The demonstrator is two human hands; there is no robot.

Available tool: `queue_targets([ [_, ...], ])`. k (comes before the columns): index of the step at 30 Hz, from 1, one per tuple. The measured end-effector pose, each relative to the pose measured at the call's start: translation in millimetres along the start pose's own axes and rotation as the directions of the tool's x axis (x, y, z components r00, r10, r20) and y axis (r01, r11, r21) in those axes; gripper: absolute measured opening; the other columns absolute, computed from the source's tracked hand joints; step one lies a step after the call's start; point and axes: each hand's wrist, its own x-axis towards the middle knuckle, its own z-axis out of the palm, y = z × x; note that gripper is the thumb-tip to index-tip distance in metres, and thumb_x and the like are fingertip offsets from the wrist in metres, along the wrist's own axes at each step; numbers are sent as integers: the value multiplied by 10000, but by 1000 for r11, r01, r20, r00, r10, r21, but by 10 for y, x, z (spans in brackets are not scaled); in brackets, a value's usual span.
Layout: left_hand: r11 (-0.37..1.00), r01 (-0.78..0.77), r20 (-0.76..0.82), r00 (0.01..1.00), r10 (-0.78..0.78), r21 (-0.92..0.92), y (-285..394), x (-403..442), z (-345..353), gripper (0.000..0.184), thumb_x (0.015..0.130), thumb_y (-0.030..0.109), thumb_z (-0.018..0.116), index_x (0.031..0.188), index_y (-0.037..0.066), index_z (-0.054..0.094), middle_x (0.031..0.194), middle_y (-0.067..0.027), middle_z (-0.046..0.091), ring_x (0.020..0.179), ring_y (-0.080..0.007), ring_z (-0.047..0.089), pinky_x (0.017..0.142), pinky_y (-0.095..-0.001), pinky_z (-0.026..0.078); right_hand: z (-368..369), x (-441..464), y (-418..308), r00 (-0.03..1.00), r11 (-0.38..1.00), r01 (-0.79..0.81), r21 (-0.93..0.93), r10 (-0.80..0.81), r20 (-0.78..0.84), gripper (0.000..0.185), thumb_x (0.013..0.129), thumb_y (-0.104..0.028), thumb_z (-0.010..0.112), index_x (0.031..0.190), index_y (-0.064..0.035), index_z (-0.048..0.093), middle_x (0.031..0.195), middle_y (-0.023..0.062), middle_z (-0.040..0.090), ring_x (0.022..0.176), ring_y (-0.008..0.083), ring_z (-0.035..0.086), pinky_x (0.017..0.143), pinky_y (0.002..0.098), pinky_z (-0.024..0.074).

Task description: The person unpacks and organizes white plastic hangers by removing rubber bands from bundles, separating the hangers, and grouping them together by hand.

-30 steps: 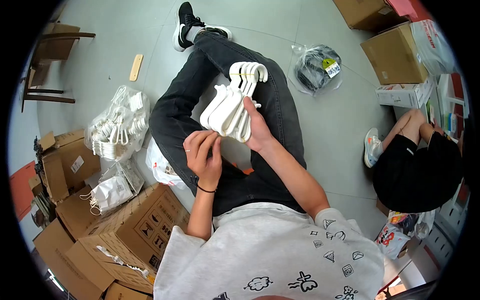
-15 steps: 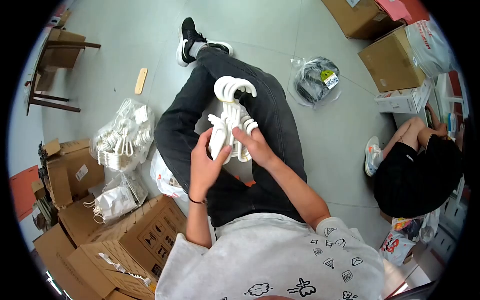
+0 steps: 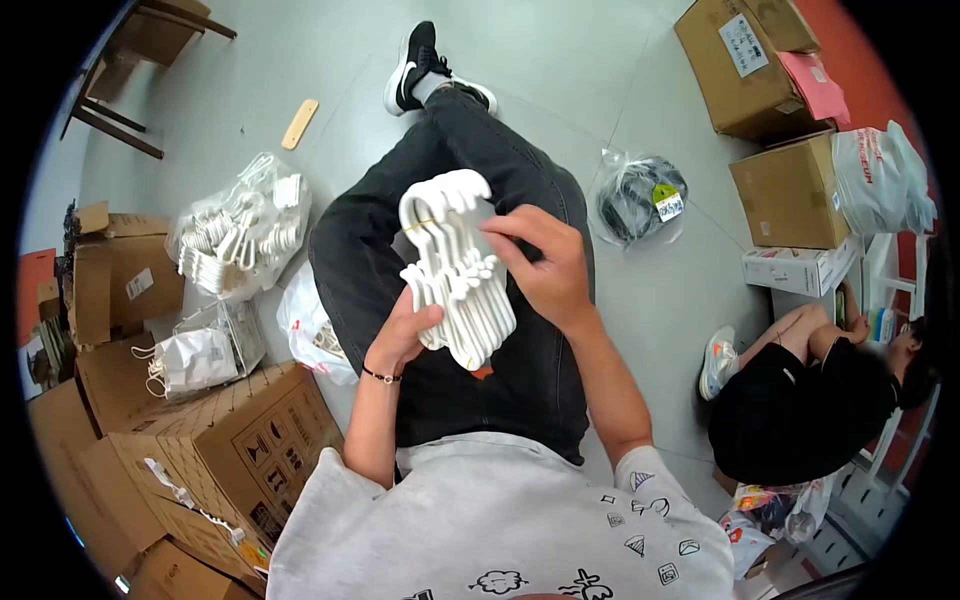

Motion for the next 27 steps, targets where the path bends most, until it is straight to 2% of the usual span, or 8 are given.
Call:
queue_targets([
  [1,1000,22,54,998,-21,-20,-2,-8,-14,1085,769,428,894,1555,-9,288,1452,-111,522,1315,-228,550,1088,-388,463,66,71,-33,1000,1000,-5,-4,5,7,149,857,-41,753,998,8,750,780,100,669,686,205,645,645,304,492],
  [5,994,78,111,990,-87,83,31,-28,9,1039,718,289,951,1520,-13,362,1390,-60,555,1260,-163,538,1086,-328,425,42,180,27,966,976,94,-197,-41,254,224,838,-100,789,1038,-4,753,792,125,682,647,248,623,617,335,487],
  [9,973,68,111,989,-95,219,206,-43,42,958,732,159,925,1506,-7,384,1356,-46,566,1244,-136,530,1087,-312,416,117,102,85,969,986,38,-163,3,246,253,820,-131,799,1052,-38,765,717,146,651,571,284,596,578,370,468],
  [14,915,36,181,976,-117,402,222,-54,-86,941,769,212,913,1513,-7,381,1381,-59,558,1250,-143,534,1087,-306,416,156,-66,233,944,954,115,-279,-18,328,203,805,-115,813,994,-49,778,668,117,635,564,297,607,561,381,470],
  [16,963,225,137,969,-205,-148,32,-76,-174,954,808,338,888,1529,-7,368,1386,-64,554,1268,-144,526,1092,-310,410,213,-116,320,968,955,196,-224,-152,200,236,799,-177,808,716,-39,636,593,106,575,548,325,594,539,406,472],
  [18,967,212,191,964,-183,-144,-59,-72,-198,998,829,427,856,1560,1,327,1405,-68,534,1305,-155,504,1111,-313,388,224,-167,384,948,932,285,-223,-240,209,132,774,-89,837,876,-43,768,643,78,634,544,260,600,528,366,452],
  [24,909,-325,32,944,329,260,57,55,327,1183,695,207,950,1603,6,220,1464,-124,494,1325,-200,512,1100,-346,419,238,-375,404,930,897,367,-246,-361,71,194,724,-67,854,783,-62,669,620,52,555,533,248,566,501,358,434],
  [27,944,-254,-51,962,270,209,-38,45,350,1102,714,118,906,1586,0,244,1404,-140,553,1250,-211,580,1054,-350,470,152,-356,404,909,850,408,-334,-413,60,273,646,-63,836,702,-90,570,635,54,509,545,245,532,526,373,441],
])
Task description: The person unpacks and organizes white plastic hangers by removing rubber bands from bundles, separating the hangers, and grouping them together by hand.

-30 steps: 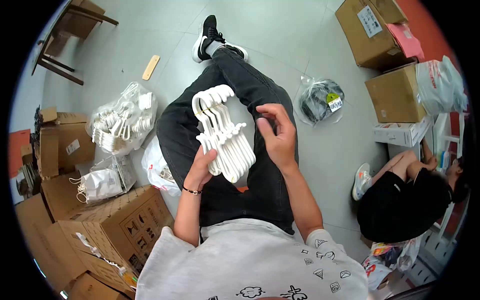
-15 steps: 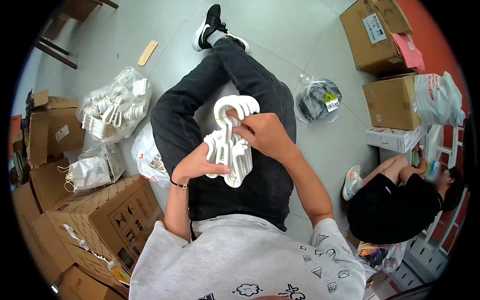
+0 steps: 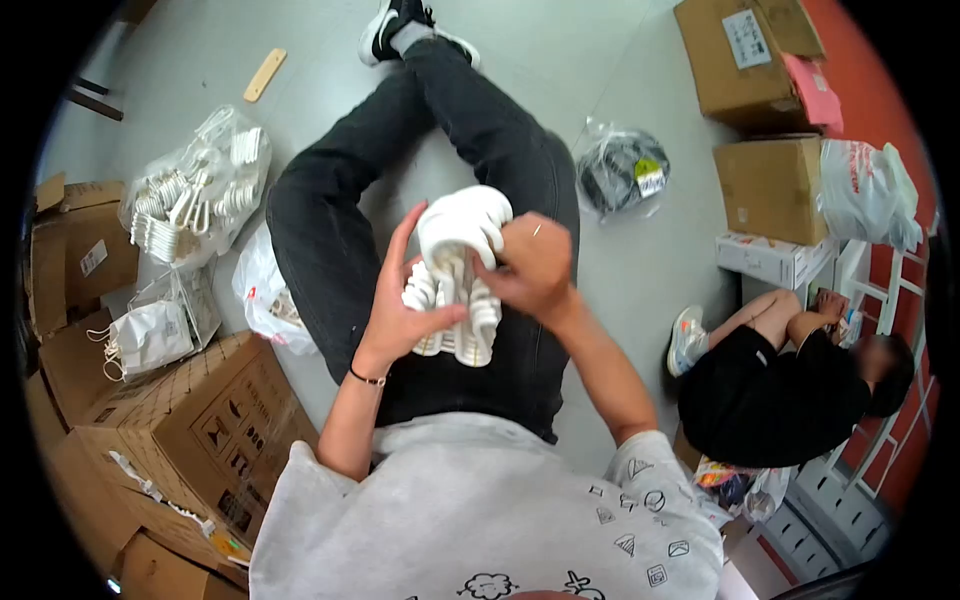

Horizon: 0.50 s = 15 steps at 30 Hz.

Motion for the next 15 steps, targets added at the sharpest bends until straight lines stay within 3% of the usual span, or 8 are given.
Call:
queue_targets([
  [1,1000,2,-46,999,-2,-6,-88,-64,-26,1042,738,122,883,1573,0,271,1376,-139,574,1217,-212,603,1039,-351,484,-70,60,-56,997,997,-75,-32,75,11,240,654,-60,817,696,-90,583,656,49,536,543,254,524,523,362,432],
  [5,788,211,-83,946,-314,-578,-250,-217,-176,721,885,270,728,1464,-9,399,1318,-169,604,1149,-265,670,993,-399,570,-359,121,-108,934,912,-336,235,290,211,213,699,-49,762,636,-69,559,785,65,560,693,216,515,634,335,417],
  [7,762,196,-103,940,-325,-617,-368,-212,-326,683,911,313,694,1441,-20,420,1306,-179,617,1138,-272,679,989,-409,577,-330,28,-8,912,564,-410,717,253,323,234,764,-72,711,614,-41,534,823,63,539,767,205,493,755,355,415],
  [8,757,216,-83,938,-336,-617,-402,-235,-374,664,910,304,693,1428,-23,436,1290,-178,629,1130,-273,684,991,-410,576,-337,6,0,858,383,-513,769,247,449,260,861,-199,634,662,-45,567,736,68,552,726,207,538,863,425,439],
  [9,750,235,-61,937,-344,-618,-372,-232,-393,645,909,294,693,1415,-26,452,1275,-177,642,1123,-275,688,993,-411,575,-344,29,38,865,388,-502,773,234,445,260,861,-199,634,662,-45,567,736,68,552,726,207,538,863,425,439],
  [11,739,281,-17,930,-368,-612,-338,-282,-399,633,898,280,706,1397,-31,473,1247,-174,663,1108,-269,698,991,-411,577,-384,41,57,718,-326,-599,731,186,671,263,910,-230,616,757,-16,597,691,95,574,626,212,548,889,449,457],
  [13,766,303,51,941,-334,-567,-269,-305,-319,639,891,283,716,1394,-31,478,1235,-171,671,1090,-259,704,981,-404,581,-358,154,56,781,-423,-493,761,171,601,190,955,-140,573,880,22,639,646,115,584,570,189,583,830,422,529],
  [15,783,310,55,941,-335,-539,-261,-347,-237,656,886,291,723,1399,-33,475,1232,-163,671,1080,-250,706,969,-401,586,-378,241,-2,801,-552,-399,732,179,572,208,960,4,491,999,64,686,807,216,686,617,142,631,690,314,571],
])
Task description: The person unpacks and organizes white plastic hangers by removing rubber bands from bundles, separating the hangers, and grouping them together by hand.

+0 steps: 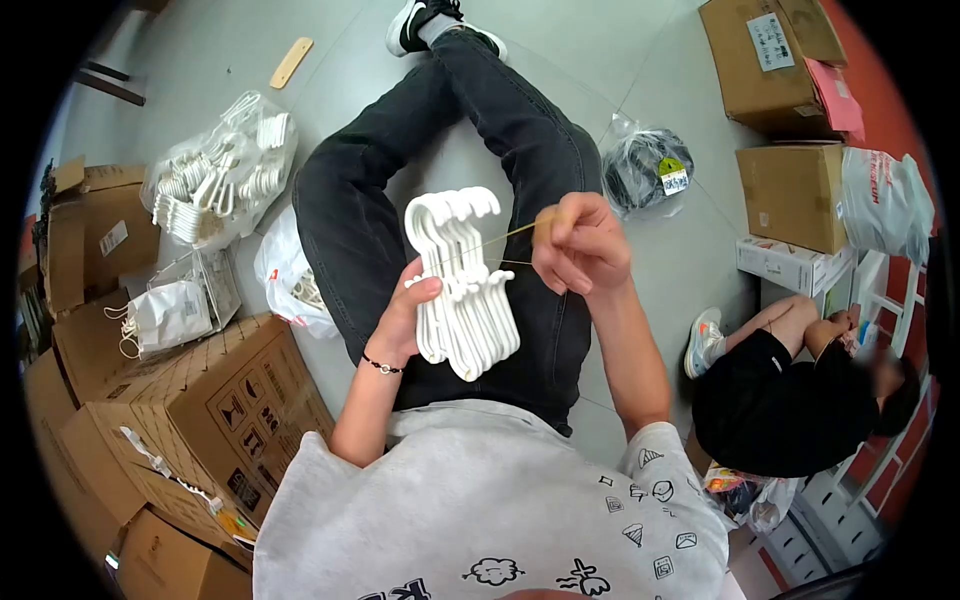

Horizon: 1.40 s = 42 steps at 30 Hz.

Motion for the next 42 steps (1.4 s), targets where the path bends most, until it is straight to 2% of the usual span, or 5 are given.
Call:
queue_targets([
  [6,999,16,45,999,-14,-34,-85,34,125,657,888,280,727,1405,-28,464,1239,-158,658,1095,-238,694,964,-392,586,-1,222,269,965,965,234,-117,-245,-97,372,950,12,670,1308,96,615,1480,313,486,1214,350,658,919,367,619],
  [12,985,-166,-117,980,160,-39,-164,32,187,643,917,229,697,1440,-27,424,1287,-172,623,1156,-268,668,1008,-415,562,174,261,345,886,207,145,-968,-462,34,735,843,-261,811,1390,137,523,1537,308,424,1426,368,451,1172,420,397],
  [17,677,-431,-56,819,571,596,62,99,542,644,783,65,837,1318,-1,484,1204,-92,608,1067,-149,612,913,-301,510,254,211,536,854,506,10,-863,-452,-255,1113,768,-511,839,1519,130,326,1629,252,301,1520,335,297,1228,473,285],
  [31,-450,-308,427,884,192,839,508,-28,397,955,646,173,880,1509,111,475,1154,-145,577,1086,-316,567,929,-428,440,350,46,249,991,-362,-135,-922,-30,-133,564,742,-231,791,1201,29,590,1169,197,627,1049,371,642,886,424,549],
  [42,-294,-393,417,909,20,871,443,20,546,1041,640,217,894,1523,36,374,1164,-165,603,1125,-341,592,993,-434,449,246,519,-247,695,-402,-265,-877,550,-463,426,873,-407,709,810,14,723,723,191,697,641,363,671,630,411,533],
])
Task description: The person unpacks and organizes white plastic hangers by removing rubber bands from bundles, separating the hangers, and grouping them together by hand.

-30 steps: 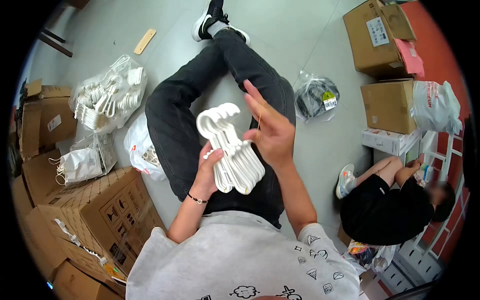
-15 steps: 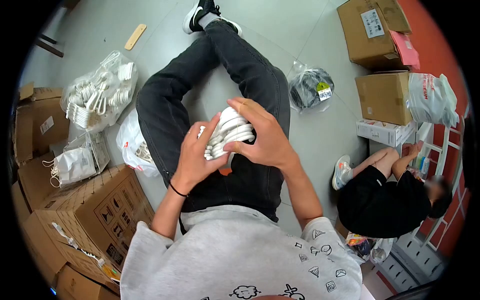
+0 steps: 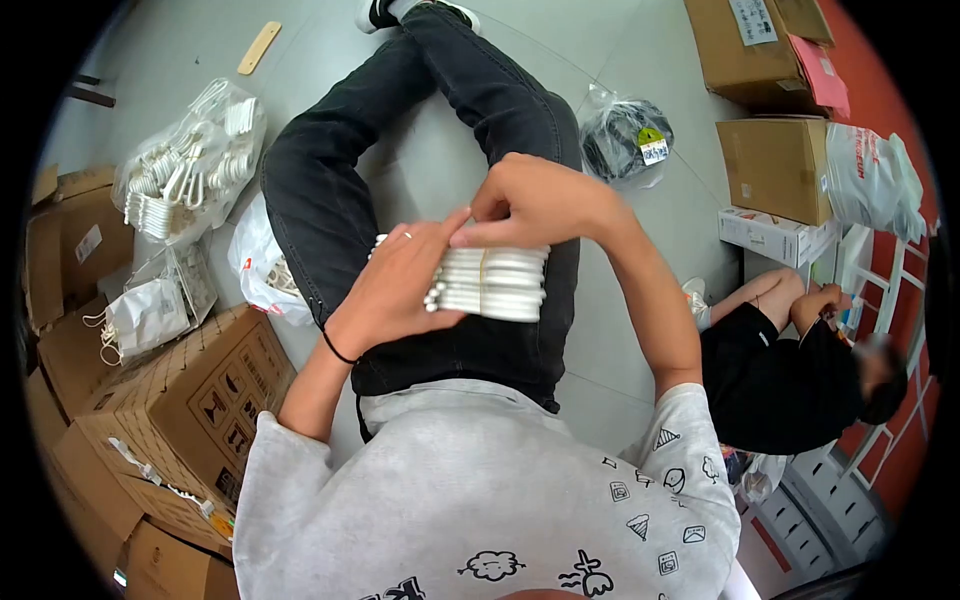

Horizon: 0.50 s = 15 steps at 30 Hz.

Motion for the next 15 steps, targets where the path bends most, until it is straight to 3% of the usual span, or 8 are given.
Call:
queue_targets([
  [2,936,-30,-69,998,6,-351,18,-47,29,1080,629,210,903,1546,37,360,1316,-161,604,1187,-317,601,1065,-401,433,207,70,312,978,973,172,157,-150,-143,308,868,-300,716,864,8,733,759,203,700,673,361,675,652,419,523],
  [4,886,-7,-76,997,-31,-463,9,-75,33,1130,646,209,906,1577,38,288,1183,-156,623,1100,-298,641,1016,-380,474,328,113,461,922,901,371,225,-327,-210,234,833,-210,733,868,21,722,780,197,708,685,373,665,689,423,530],
  [6,620,25,-146,964,-224,-784,-7,-70,63,1141,667,132,905,1595,44,246,1200,-129,625,1118,-221,633,983,-346,484,622,108,511,879,771,399,497,-167,-447,115,866,-58,669,925,39,688,826,152,725,735,179,665,733,358,525],
  [8,513,49,-145,932,-331,-857,-6,-20,22,1073,707,63,880,1582,32,259,1218,-110,626,1133,-188,624,994,-325,486,867,149,407,736,628,423,653,182,-652,85,914,-17,623,951,43,671,821,105,695,783,112,623,754,316,515],
  [9,452,61,-131,915,-381,-890,-72,-12,73,1015,740,74,867,1569,29,282,1235,-113,623,1137,-185,626,995,-325,492,893,60,308,696,662,386,643,248,-674,95,942,-19,615,987,34,679,857,79,676,815,138,638,776,302,512],
  [12,229,93,-21,893,-450,-969,-156,-21,184,897,805,102,836,1541,23,329,1263,-120,618,1148,-180,629,993,-323,506,986,86,107,378,830,523,193,-24,-925,211,887,5,641,1088,1,705,1058,133,668,939,264,654,841,341,517],
  [13,59,113,74,889,-452,-992,-158,-32,202,837,837,119,818,1525,20,352,1275,-123,616,1155,-178,629,991,-320,513,1004,73,35,411,868,457,192,-15,-911,247,872,-20,656,1114,-6,705,1108,154,655,1005,312,644,892,371,508],
  [15,28,95,73,892,-446,-995,-193,-49,240,809,846,131,809,1515,20,366,1279,-122,613,1155,-176,630,989,-317,516,1013,111,-1,436,874,452,180,-40,-899,255,872,-41,665,1121,-6,706,1117,158,652,1023,320,636,910,380,500],
])
